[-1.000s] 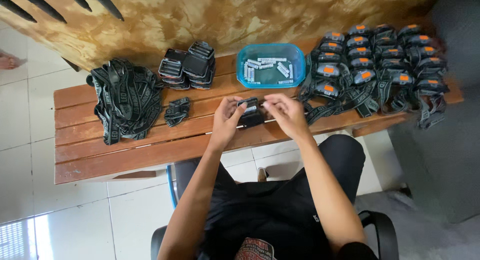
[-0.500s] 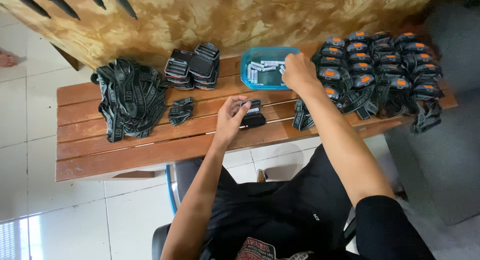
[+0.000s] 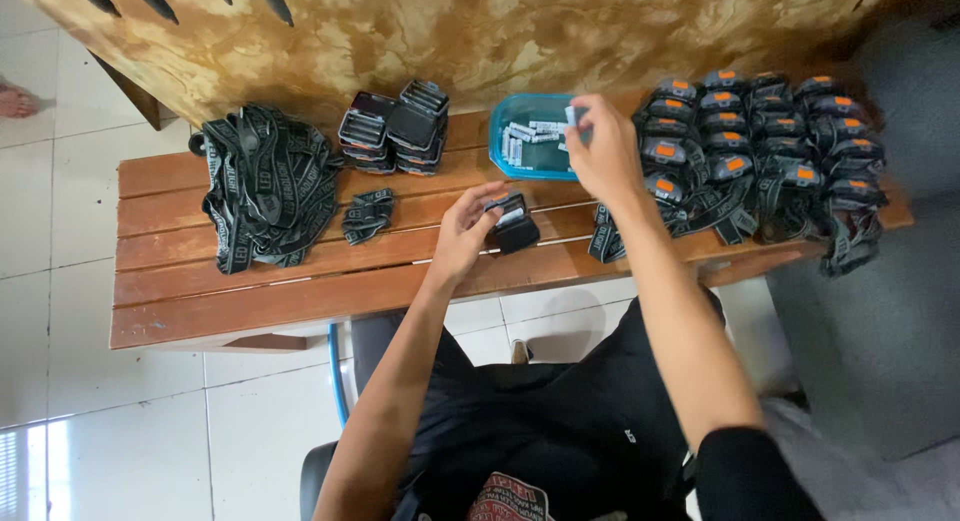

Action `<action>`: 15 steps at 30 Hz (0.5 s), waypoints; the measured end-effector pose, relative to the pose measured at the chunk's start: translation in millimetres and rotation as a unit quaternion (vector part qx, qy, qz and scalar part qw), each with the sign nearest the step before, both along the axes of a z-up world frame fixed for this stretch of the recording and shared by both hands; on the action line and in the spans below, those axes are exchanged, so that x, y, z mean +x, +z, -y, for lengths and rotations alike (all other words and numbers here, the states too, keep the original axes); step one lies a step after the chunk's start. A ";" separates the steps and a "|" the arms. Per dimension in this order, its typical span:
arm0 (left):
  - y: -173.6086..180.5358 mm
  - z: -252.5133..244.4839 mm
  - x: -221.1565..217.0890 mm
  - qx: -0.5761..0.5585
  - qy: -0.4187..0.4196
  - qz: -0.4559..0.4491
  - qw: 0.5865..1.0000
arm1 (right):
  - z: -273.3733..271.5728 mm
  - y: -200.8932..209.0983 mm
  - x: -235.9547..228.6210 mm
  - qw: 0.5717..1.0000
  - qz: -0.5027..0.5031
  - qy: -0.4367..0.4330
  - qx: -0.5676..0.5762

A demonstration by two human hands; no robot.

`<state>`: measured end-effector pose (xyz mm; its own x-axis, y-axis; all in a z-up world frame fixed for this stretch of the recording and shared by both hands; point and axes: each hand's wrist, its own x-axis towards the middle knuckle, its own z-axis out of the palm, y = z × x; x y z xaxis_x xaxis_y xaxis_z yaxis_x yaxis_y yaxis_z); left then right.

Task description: The person assembles headlamps by inserting batteries into the headlamp units and attaching them to the head straps. They pick up a headlamp, open the battery compartment, insert batteries from a blue container, close the compartment, and then attach the unit to a strap before placing the finished headlamp on a pile.

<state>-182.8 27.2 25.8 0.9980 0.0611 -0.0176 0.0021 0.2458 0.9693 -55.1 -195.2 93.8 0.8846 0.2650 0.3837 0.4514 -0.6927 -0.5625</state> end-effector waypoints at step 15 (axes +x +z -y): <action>7.7 8.3 -3.9 0.004 -0.023 0.034 0.999 | -10.2 -85.9 -109.1 0.901 -0.191 0.016 0.389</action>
<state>-186.7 19.0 33.5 0.9986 0.0150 0.0511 -0.0532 0.2385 0.9697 -164.2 -185.0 7.9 0.9882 0.0746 0.1337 0.1350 -0.0118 -0.9908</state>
